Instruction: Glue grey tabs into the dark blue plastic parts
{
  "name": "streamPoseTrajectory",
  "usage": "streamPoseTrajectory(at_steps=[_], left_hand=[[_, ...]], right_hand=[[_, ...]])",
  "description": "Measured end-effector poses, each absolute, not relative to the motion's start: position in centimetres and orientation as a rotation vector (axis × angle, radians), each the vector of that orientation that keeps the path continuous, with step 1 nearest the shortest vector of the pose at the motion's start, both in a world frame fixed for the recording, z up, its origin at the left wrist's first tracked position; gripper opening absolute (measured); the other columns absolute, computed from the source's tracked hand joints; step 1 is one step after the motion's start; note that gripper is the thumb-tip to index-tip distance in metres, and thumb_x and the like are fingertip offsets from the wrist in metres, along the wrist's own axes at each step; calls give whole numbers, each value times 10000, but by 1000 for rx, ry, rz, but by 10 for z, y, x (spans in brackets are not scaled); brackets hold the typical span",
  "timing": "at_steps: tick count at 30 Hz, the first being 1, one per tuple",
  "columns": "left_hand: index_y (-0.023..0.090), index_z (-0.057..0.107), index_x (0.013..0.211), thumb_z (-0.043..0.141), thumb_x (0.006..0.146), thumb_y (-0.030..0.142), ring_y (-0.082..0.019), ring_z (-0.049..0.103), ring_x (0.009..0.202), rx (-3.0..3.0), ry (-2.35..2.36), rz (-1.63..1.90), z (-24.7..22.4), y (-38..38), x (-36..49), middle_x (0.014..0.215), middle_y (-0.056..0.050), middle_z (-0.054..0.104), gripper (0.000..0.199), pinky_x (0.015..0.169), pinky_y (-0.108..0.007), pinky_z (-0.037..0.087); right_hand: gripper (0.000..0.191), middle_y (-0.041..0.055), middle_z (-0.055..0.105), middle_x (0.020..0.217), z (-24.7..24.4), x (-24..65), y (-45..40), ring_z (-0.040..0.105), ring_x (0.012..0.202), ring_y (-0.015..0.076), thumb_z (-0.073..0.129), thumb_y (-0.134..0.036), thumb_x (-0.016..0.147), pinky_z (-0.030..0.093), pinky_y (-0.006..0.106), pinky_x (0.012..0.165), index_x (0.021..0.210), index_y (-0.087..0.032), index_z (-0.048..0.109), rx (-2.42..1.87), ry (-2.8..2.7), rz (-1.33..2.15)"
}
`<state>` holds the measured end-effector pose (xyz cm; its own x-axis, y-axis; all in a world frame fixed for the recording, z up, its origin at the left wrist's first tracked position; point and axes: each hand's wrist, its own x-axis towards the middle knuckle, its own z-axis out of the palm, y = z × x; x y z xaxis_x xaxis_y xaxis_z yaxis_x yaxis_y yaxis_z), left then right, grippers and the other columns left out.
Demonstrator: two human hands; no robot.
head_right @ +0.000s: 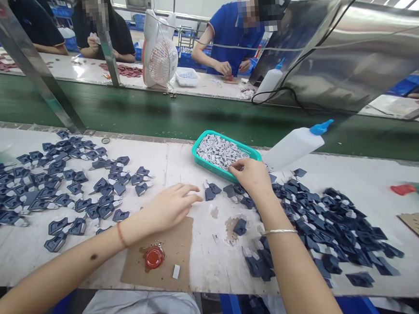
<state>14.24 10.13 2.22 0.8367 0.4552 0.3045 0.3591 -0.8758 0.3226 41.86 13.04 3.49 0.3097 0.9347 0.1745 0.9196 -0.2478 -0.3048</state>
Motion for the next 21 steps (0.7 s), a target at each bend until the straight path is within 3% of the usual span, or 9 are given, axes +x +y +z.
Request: streamPoseTrajectory(at_steps=[4, 7, 11, 15, 21], left_hand=[[151, 631, 1178, 457, 926, 63, -239, 595, 1059, 2839, 465, 503, 6, 127, 189, 1233, -120, 629, 318, 924, -366, 471], [130, 646, 1133, 442, 938, 82, -264, 593, 1033, 2851, 417, 495, 0, 135, 198, 1128, -151, 645, 287, 908, -400, 461], [114, 637, 1071, 498, 904, 83, -280, 587, 1053, 2788, 389, 482, 0, 135, 186, 1130, -173, 634, 219, 925, -411, 446], [128, 631, 1018, 605, 840, 100, -285, 619, 1001, 2612, 421, 455, 1, 132, 169, 1015, -142, 678, 183, 904, -405, 464], [129, 546, 1271, 628, 847, 170, -248, 656, 975, 2121, 685, 547, 13, 124, 145, 1127, -142, 688, 434, 875, -389, 505]], right_hand=[[118, 69, 724, 722, 38, 419, 127, 641, 705, 244, 640, -282, 712, 476, 346, 666, 650, -211, 711, -2199, -1654, 21], [160, 93, 741, 857, 43, 415, 116, 657, 771, 254, 601, -287, 753, 499, 371, 727, 762, -193, 730, -2116, -1616, -27], [253, 97, 740, 956, 49, 390, 76, 683, 815, 234, 525, -316, 865, 531, 369, 777, 949, -181, 721, -1947, -1578, 3], [214, 57, 738, 940, 47, 340, 15, 694, 837, 205, 561, -352, 903, 552, 321, 773, 940, -215, 720, -1788, -1695, 164], [166, 55, 687, 939, 31, 270, -48, 677, 874, 167, 549, -164, 931, 559, 255, 746, 1008, -222, 684, -1489, -1898, 523]])
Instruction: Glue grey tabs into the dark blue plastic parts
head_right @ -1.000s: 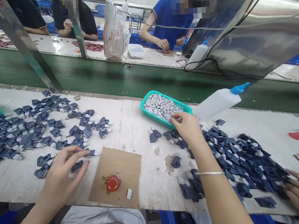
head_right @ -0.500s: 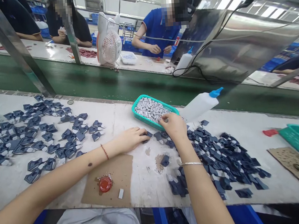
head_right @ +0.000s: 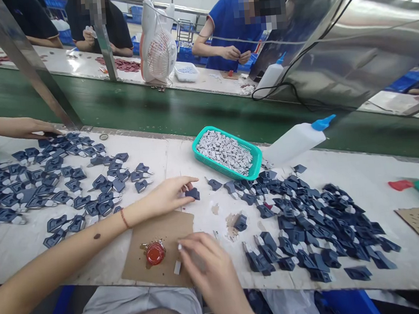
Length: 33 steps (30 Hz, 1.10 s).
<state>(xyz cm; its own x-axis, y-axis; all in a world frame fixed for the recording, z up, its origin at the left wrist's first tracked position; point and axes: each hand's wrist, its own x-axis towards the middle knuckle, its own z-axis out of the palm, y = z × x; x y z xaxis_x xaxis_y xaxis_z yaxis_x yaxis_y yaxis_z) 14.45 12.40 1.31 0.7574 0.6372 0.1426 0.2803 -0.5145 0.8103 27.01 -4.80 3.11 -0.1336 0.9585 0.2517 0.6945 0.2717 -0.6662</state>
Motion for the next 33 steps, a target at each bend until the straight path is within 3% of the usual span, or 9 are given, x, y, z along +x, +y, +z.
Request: streamPoseTrajectory(at_steps=[5, 9, 13, 18, 24, 30, 33], left_hand=[[106, 640, 1108, 635, 844, 293, -179, 685, 705, 1698, 799, 558, 37, 106, 113, 882, -88, 729, 323, 648, -282, 525], [130, 635, 1026, 667, 811, 342, -140, 640, 695, 1312, 852, 627, 47, 84, 82, 937, -88, 714, 303, 605, -245, 484], [169, 625, 955, 763, 746, 347, -89, 561, 594, 948, 895, 694, 41, 59, 54, 828, -38, 702, 307, 511, -190, 372], [190, 653, 1033, 756, 761, 433, -16, 415, 400, 845, 982, 722, 29, 31, 31, 828, -8, 654, 379, 381, -174, 209], [175, 652, 1018, 684, 783, 572, -131, 606, 608, 558, 1008, 791, 24, 3, 20, 888, -43, 641, 462, 487, -231, 466], [236, 554, 930, 666, 843, 489, -52, 462, 477, 530, 959, 737, 24, -8, 15, 787, 28, 602, 290, 467, -192, 329], [259, 588, 951, 641, 863, 479, -85, 498, 588, 556, 1002, 728, 21, -10, 15, 783, 27, 571, 242, 565, -212, 399]], right_hand=[[209, 77, 658, 951, 28, 237, -55, 653, 893, 175, 543, -99, 926, 562, 274, 761, 1075, -195, 654, -1395, -1976, 456], [212, 92, 656, 944, 27, 222, -49, 632, 885, 192, 514, -92, 941, 563, 300, 740, 1084, -173, 647, -1377, -2102, 363], [228, 86, 641, 928, 25, 220, -48, 618, 845, 191, 490, -115, 958, 559, 309, 703, 1098, -193, 653, -1425, -2131, 375], [212, 65, 613, 878, 21, 223, -46, 610, 822, 171, 510, -120, 955, 548, 292, 700, 1060, -205, 672, -1448, -2069, 463], [205, 65, 608, 875, 21, 221, -46, 619, 810, 170, 518, -129, 953, 551, 286, 691, 1053, -209, 677, -1459, -2044, 481], [232, 65, 609, 867, 23, 218, -48, 614, 789, 169, 526, -105, 940, 551, 282, 672, 1075, -214, 681, -1464, -2020, 445], [233, 62, 610, 847, 23, 217, -48, 608, 764, 168, 525, -98, 936, 549, 285, 652, 1053, -216, 687, -1469, -1996, 414]])
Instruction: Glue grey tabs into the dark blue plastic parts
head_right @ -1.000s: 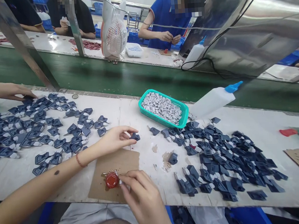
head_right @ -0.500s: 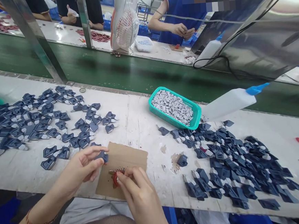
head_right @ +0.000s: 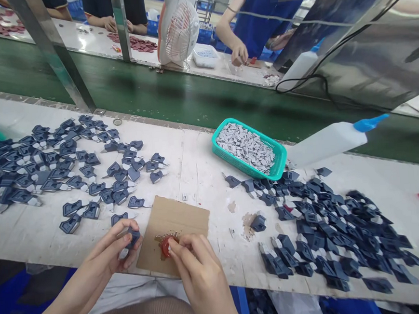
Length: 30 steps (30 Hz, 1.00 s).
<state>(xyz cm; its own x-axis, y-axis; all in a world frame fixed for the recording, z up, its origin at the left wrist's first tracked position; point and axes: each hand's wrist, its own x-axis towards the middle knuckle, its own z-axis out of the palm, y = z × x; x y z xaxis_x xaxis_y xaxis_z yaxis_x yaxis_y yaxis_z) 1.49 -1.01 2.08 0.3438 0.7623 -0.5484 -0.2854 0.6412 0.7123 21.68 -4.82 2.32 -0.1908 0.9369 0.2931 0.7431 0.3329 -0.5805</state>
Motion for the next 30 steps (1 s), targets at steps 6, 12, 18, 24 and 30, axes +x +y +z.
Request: streamPoseTrajectory(at_steps=[6, 12, 18, 24, 30], left_hand=[[250, 692, 1091, 600, 863, 494, -228, 618, 953, 641, 1043, 720, 16, -15, 22, 981, -60, 699, 346, 799, -319, 487], [242, 675, 1168, 734, 803, 381, -231, 640, 1023, 533, 1000, 708, 23, -14, 25, 1030, -69, 734, 395, 828, -302, 480], [218, 655, 985, 788, 758, 296, -194, 655, 949, 508, 953, 770, 21, -14, 28, 1064, -55, 720, 275, 804, -274, 483], [204, 656, 946, 799, 747, 232, -150, 650, 878, 580, 937, 795, 15, -17, 33, 925, -26, 728, 247, 788, -235, 492], [190, 624, 889, 816, 720, 205, -136, 662, 825, 563, 872, 813, 17, -23, 45, 910, -35, 739, 257, 727, -217, 521]], right_hand=[[256, 65, 632, 866, 21, 217, -49, 624, 780, 174, 518, -101, 934, 558, 288, 654, 1075, -228, 690, -1457, -1981, 426], [265, 72, 629, 905, 19, 218, -50, 624, 827, 175, 510, -95, 942, 560, 292, 700, 1100, -219, 683, -1453, -2019, 477], [230, 73, 619, 876, 20, 216, -50, 616, 806, 177, 521, -101, 938, 550, 291, 688, 1060, -196, 692, -1466, -1983, 464], [197, 54, 647, 873, 26, 225, -46, 654, 798, 167, 590, -181, 918, 555, 256, 687, 1009, -250, 750, -1502, -1689, 686], [99, 28, 676, 838, 36, 221, -45, 665, 788, 145, 698, -318, 853, 550, 214, 686, 876, -308, 793, -1393, -1184, 1112]])
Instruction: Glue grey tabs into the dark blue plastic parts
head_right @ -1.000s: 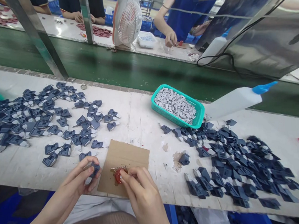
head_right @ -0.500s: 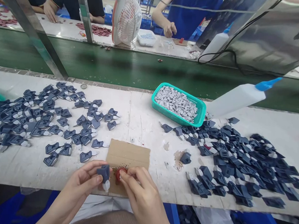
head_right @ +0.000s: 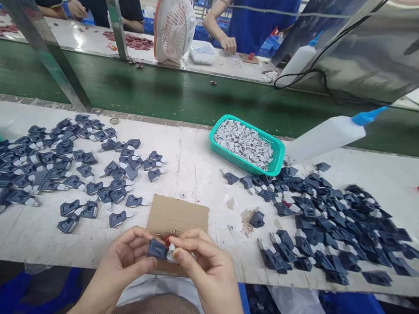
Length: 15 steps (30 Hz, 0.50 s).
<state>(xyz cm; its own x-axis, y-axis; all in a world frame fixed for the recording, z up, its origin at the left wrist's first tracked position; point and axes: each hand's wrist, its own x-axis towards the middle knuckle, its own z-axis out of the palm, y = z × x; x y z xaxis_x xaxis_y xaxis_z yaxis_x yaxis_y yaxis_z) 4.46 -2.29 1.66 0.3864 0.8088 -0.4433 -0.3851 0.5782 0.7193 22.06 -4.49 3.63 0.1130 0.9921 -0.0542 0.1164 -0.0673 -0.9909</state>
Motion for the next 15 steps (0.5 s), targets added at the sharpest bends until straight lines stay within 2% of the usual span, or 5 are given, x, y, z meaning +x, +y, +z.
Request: streamPoseTrajectory(at_steps=[3, 10, 15], left_hand=[[186, 609, 894, 808, 735, 195, -147, 681, 867, 592, 811, 811, 15, -25, 47, 953, -49, 746, 255, 744, -219, 534], [187, 602, 889, 796, 744, 148, -120, 683, 855, 619, 802, 834, 11, -26, 49, 902, -28, 744, 245, 731, -177, 528], [188, 581, 885, 786, 751, 143, -138, 699, 884, 608, 782, 848, 13, -25, 49, 956, -39, 741, 249, 746, -200, 544]], right_hand=[[86, 30, 674, 853, 39, 214, -46, 653, 832, 144, 722, -336, 830, 536, 218, 750, 865, -315, 798, -1395, -1108, 1178], [116, 37, 648, 853, 42, 210, -48, 630, 820, 145, 717, -364, 825, 506, 209, 705, 886, -316, 803, -1435, -1149, 1191], [109, 29, 651, 876, 37, 210, -48, 631, 860, 146, 725, -371, 820, 508, 220, 760, 871, -313, 801, -1423, -1075, 1213]])
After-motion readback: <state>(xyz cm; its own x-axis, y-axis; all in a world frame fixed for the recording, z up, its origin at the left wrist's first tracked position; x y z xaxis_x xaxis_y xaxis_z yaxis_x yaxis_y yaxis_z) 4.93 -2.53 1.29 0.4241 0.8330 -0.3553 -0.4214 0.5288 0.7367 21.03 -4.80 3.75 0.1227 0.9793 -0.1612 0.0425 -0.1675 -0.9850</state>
